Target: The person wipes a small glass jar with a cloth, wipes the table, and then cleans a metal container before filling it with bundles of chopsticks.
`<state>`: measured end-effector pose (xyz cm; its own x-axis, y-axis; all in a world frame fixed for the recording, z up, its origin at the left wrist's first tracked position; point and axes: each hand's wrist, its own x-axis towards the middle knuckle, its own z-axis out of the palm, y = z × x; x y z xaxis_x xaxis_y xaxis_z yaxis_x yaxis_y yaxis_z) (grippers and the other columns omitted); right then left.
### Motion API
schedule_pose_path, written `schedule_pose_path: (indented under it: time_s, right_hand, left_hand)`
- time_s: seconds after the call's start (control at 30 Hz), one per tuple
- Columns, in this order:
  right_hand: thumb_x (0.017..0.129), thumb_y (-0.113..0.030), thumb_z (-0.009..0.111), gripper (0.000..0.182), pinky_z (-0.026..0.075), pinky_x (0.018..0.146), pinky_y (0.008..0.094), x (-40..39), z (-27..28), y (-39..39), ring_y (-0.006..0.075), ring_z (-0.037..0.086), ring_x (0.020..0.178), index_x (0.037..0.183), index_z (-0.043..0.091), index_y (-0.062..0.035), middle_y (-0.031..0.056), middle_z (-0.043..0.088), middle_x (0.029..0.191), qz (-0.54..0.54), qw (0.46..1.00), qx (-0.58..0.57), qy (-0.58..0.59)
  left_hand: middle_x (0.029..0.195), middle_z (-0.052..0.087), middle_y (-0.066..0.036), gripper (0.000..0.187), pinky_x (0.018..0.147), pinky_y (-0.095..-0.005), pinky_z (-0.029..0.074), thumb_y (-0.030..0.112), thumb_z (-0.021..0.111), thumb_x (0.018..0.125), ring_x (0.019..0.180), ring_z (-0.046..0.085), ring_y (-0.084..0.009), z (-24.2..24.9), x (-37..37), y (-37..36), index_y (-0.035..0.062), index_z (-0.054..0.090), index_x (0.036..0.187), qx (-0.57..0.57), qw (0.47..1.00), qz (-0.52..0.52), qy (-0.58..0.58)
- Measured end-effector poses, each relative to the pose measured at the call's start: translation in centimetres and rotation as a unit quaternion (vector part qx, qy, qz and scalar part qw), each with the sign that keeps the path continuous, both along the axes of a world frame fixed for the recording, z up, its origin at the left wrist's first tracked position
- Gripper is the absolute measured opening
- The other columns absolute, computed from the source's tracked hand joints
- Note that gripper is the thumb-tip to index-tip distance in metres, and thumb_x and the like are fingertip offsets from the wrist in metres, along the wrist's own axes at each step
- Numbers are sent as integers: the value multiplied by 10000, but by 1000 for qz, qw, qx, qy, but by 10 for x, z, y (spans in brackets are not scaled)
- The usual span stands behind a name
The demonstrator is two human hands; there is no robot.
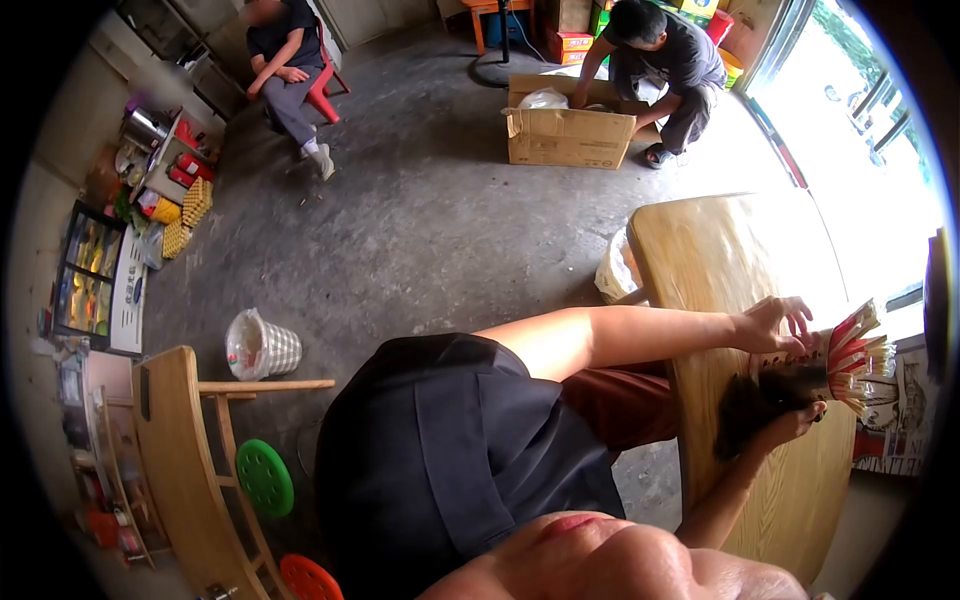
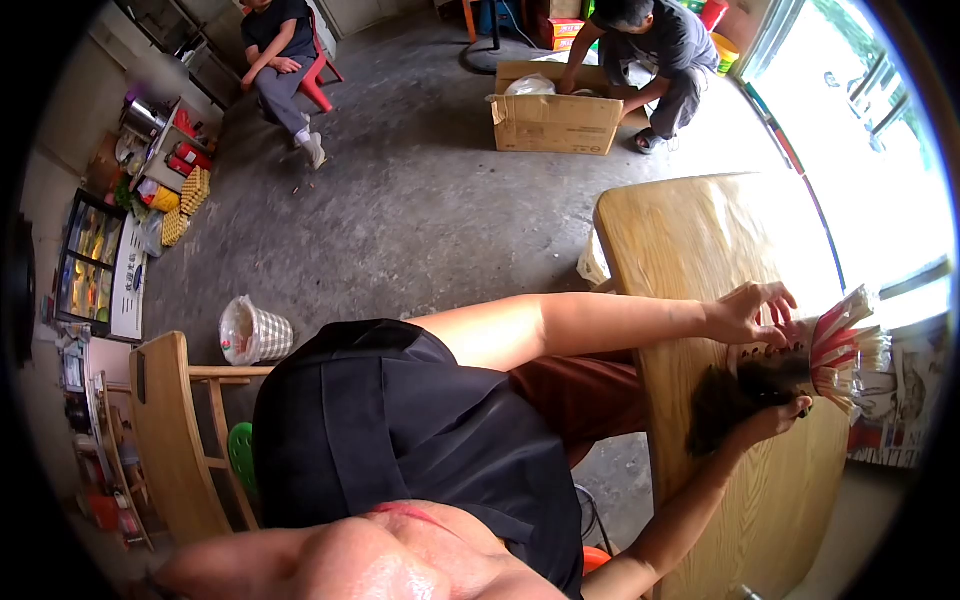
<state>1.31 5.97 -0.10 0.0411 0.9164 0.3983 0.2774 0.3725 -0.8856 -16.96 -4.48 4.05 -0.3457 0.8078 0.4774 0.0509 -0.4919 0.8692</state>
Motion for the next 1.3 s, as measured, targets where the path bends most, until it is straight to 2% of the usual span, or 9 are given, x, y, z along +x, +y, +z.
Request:
schedule_pose_path:
  time_s: [0.27,0.53,0.87,0.97,1.03,1.07,1.1,1.13,1.3]
  right_hand:
    - [979,-458,379,620,476,798,421,-5,-1,-4,350,576,871,1037,582,125,261,609,1000,-33,998,-39,25]
    - [981,-457,369,632,450,843,428,-18,18,-40,361,543,953,1096,534,141,298,555,1110,17,995,-14,97]
    - [1004,-470,286,625,468,877,381,-18,38,-48,277,531,1012,1225,478,83,218,533,1149,115,964,-97,218]
    - [1010,-343,329,489,441,954,357,5,-31,10,236,514,1097,1379,330,-21,150,473,1272,127,985,26,115]
    - [998,-266,323,434,424,965,344,-4,-17,-3,206,509,1112,1341,385,-7,122,513,1225,222,931,-148,251]
    - [968,-217,387,388,446,929,339,19,-71,46,195,543,1063,1281,474,-6,113,565,1173,179,965,120,-148]
    - [925,-172,462,348,463,890,346,5,-52,28,195,564,1028,1221,545,-8,121,594,1153,264,941,-115,177]
    - [911,-173,471,364,460,882,351,9,-44,23,199,559,1040,1222,542,0,139,584,1183,241,965,-5,-104]
    - [970,-293,312,455,437,905,387,-5,-23,0,276,565,1045,1251,480,23,186,592,1143,204,976,-72,-13]
  left_hand:
    - [1032,600,-178,677,853,-408,464,424,782,700,940,579,-325,-3,10,-5,-16,522,1143,109,969,84,203]
    - [1188,505,-247,1123,994,-408,382,462,883,500,1194,453,-364,-14,23,9,-42,297,1315,74,971,58,219]
    - [1142,529,-194,1049,950,-344,427,356,912,498,1082,532,-293,-12,18,13,-25,337,1289,50,989,-65,124]
    - [1173,491,-164,1008,961,-334,422,324,907,512,1100,494,-243,2,12,0,-25,355,1280,39,990,-105,84]
    - [1164,498,-168,970,955,-340,423,331,901,521,1095,502,-256,0,13,-2,-31,387,1260,47,990,-60,115]
    - [1159,506,-173,949,951,-346,426,333,895,525,1095,510,-257,4,13,-6,-28,401,1250,43,992,-61,97]
    - [1141,535,-172,934,941,-348,436,327,891,526,1078,533,-249,5,13,-7,-21,410,1247,55,992,-41,103]
    - [1135,549,-172,928,938,-346,441,325,889,527,1072,543,-246,3,13,-6,-19,415,1247,37,993,-20,113]
    - [1131,574,-172,924,928,-343,451,340,883,534,1064,565,-242,0,17,-4,-25,428,1251,34,991,48,118]
